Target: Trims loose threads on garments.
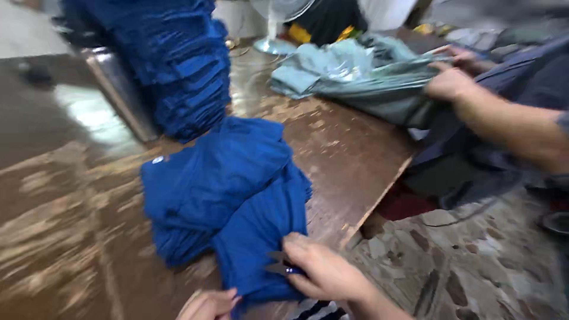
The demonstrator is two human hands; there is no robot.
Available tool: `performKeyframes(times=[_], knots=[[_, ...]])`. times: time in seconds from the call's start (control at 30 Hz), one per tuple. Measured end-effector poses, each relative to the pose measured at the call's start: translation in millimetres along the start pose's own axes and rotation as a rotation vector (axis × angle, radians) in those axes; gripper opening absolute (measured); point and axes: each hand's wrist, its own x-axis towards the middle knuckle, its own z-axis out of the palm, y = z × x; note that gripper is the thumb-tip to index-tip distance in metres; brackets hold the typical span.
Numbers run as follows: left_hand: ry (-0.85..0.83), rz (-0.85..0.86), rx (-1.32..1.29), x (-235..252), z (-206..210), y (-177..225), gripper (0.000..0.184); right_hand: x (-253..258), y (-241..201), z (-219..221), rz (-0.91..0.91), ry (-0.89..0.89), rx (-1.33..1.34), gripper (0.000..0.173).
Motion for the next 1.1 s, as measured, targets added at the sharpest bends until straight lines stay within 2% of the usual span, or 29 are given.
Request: performKeyframes(times=[0.07, 0.1, 0.3, 0.47, 0.93, 1.1], knots=[[0.035, -0.018, -0.089, -1.0, 3.5, -0.1, 0.008, -1.0, 0.0, 10.8, -0.015, 0.007, -0.087, 0.044], [0.065, -0.032, -0.122, -2.3, 6.6, 0.2, 0.008, -1.0, 0.2, 13.8, -0.022, 0.023, -0.118, 0.050], [0.271, -0.078, -0.165, -5.6, 25.3, 4.7, 0.004, 4.7, 1.0, 20.0, -0.064, 0.021, -0.240, 0.059], [0.262, -0.052, -0.200, -5.3, 24.0, 2.7, 0.007, 7.9, -1.8, 28.1, -0.075, 0.057, -0.345, 0.056], [0.283, -0.070, -0.260, -7.1, 29.2, 0.5, 0.007, 6.7, -2.9, 30.2, -0.084, 0.076, -0.352, 0.058], [0.290, -0.080, -0.283, -8.0, 30.1, -0.9, 0.008, 5.8, -5.3, 34.2, -0.060, 0.107, -0.367, 0.054]])
